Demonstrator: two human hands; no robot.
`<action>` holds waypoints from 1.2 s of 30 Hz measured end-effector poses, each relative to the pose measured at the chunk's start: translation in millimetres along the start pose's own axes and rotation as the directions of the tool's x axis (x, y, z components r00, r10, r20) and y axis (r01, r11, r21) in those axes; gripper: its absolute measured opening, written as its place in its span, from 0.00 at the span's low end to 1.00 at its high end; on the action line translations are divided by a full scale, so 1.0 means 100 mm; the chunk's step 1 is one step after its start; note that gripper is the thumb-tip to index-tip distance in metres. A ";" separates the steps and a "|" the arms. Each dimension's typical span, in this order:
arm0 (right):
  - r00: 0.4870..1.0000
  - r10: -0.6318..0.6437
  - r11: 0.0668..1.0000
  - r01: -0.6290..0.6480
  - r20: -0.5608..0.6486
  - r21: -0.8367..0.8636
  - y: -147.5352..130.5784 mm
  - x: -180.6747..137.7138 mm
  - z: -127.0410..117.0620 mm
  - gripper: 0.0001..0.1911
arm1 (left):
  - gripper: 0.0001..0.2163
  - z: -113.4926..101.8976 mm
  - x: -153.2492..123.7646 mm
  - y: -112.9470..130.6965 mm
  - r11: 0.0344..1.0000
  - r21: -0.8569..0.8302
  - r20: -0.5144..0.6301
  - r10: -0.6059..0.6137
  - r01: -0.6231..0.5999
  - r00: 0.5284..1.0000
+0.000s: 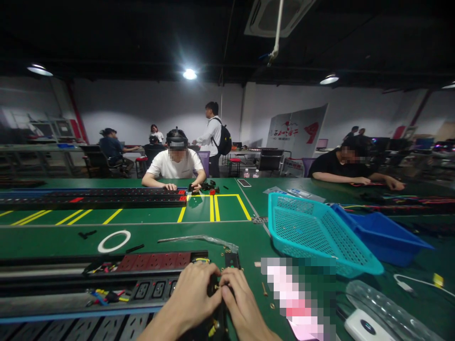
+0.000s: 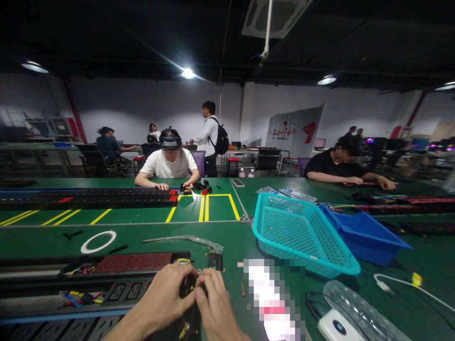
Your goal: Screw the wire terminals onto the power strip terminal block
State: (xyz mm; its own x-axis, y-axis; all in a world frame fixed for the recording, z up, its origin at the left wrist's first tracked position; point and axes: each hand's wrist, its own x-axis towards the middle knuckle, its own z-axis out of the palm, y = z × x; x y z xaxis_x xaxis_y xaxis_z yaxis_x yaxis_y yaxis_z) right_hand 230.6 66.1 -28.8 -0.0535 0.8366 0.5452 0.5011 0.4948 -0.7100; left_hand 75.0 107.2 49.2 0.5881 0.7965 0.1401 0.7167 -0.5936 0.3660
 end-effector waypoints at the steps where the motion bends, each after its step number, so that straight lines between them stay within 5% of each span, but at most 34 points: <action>1: 1.000 0.023 1.000 -0.023 0.007 0.003 -0.01 0.00 0.00 0.20 | 0.09 -0.01 0.00 0.00 1.000 -0.003 0.001 0.002 -0.002 1.000; 13: 0.999 0.035 0.998 -0.037 0.024 0.052 -0.06 -0.04 -0.06 0.16 | 0.28 -0.10 -0.05 -0.19 0.989 -0.100 0.098 0.119 -0.109 0.988; 19: 0.993 0.116 0.993 -0.116 0.036 0.009 -0.07 -0.04 -0.06 0.18 | 0.28 -0.14 -0.03 -0.19 0.974 -0.174 0.099 0.166 -0.148 0.981; 36: 0.996 0.075 0.997 -0.077 0.053 0.026 -0.13 -0.05 -0.11 0.17 | 0.29 -0.18 0.02 -0.17 0.993 -0.082 0.134 0.094 -0.083 0.986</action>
State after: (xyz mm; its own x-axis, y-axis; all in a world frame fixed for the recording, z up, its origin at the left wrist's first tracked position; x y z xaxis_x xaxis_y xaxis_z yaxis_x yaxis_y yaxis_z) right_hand 233.8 53.2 -17.6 -0.0613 0.8827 0.4660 0.4812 0.4352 -0.7610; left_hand 57.2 121.1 59.3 0.6978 0.7146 0.0488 0.6320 -0.6463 0.4276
